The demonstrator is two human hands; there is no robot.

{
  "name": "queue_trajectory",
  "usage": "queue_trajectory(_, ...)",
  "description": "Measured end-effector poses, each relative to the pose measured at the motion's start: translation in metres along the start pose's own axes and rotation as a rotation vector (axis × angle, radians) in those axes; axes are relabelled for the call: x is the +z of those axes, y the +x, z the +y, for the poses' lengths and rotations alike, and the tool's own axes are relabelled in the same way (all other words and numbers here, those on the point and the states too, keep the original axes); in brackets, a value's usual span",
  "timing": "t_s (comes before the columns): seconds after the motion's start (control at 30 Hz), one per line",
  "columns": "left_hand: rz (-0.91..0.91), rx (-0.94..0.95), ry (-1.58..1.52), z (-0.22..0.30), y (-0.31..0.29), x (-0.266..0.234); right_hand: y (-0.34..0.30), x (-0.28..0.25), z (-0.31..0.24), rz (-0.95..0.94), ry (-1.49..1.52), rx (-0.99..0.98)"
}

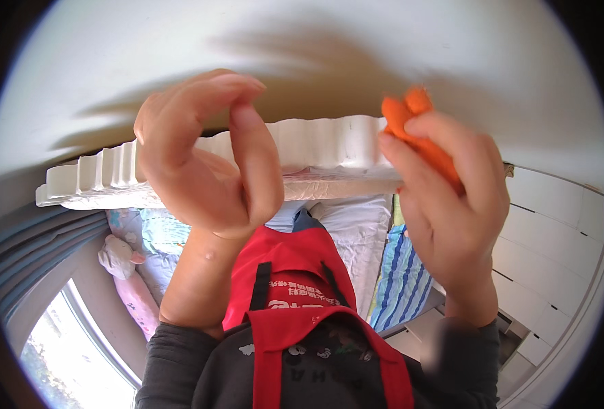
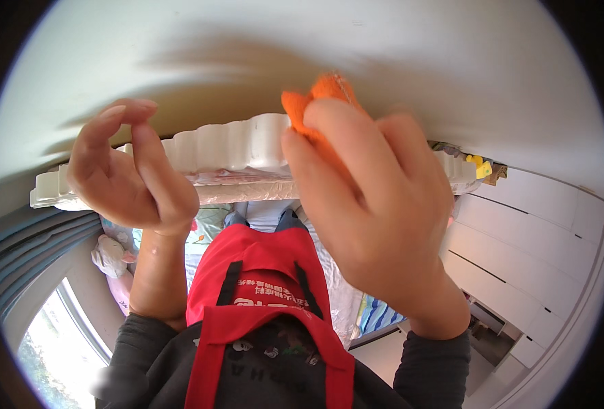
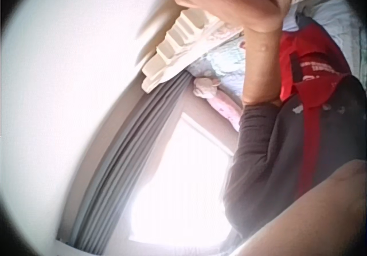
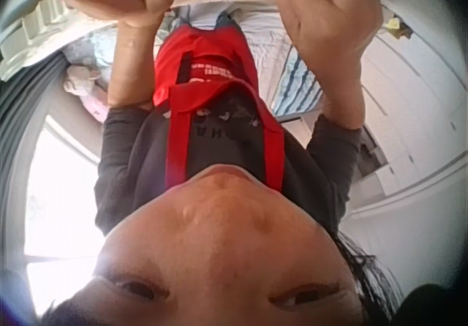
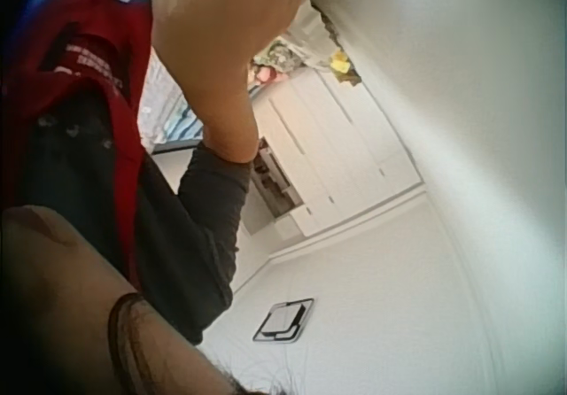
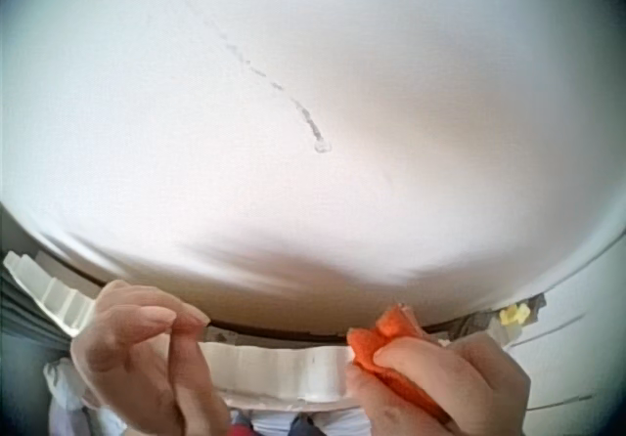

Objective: The person wipes a white ornate headboard with an orange cloth. They move along the length of the headboard, cleaning the carved details and flat surfaces. The headboard is partially covered with plastic wrap.

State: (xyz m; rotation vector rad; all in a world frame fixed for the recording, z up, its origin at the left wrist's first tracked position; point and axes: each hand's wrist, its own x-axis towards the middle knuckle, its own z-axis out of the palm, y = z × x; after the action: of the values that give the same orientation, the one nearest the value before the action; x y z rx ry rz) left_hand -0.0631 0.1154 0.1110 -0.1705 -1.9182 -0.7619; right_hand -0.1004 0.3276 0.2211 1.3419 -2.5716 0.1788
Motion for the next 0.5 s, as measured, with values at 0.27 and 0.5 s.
queue_trajectory(0.27, -0.004, -0.021, -0.006, 0.002, -0.005, 0.001, -0.008, -0.009, 0.013, 0.026, 0.116, 0.034)
queue_trajectory(0.5, -0.002, -0.043, 0.001, 0.007, -0.003, 0.006, -0.015, 0.015, 0.022, 0.171, 0.399, 0.099)
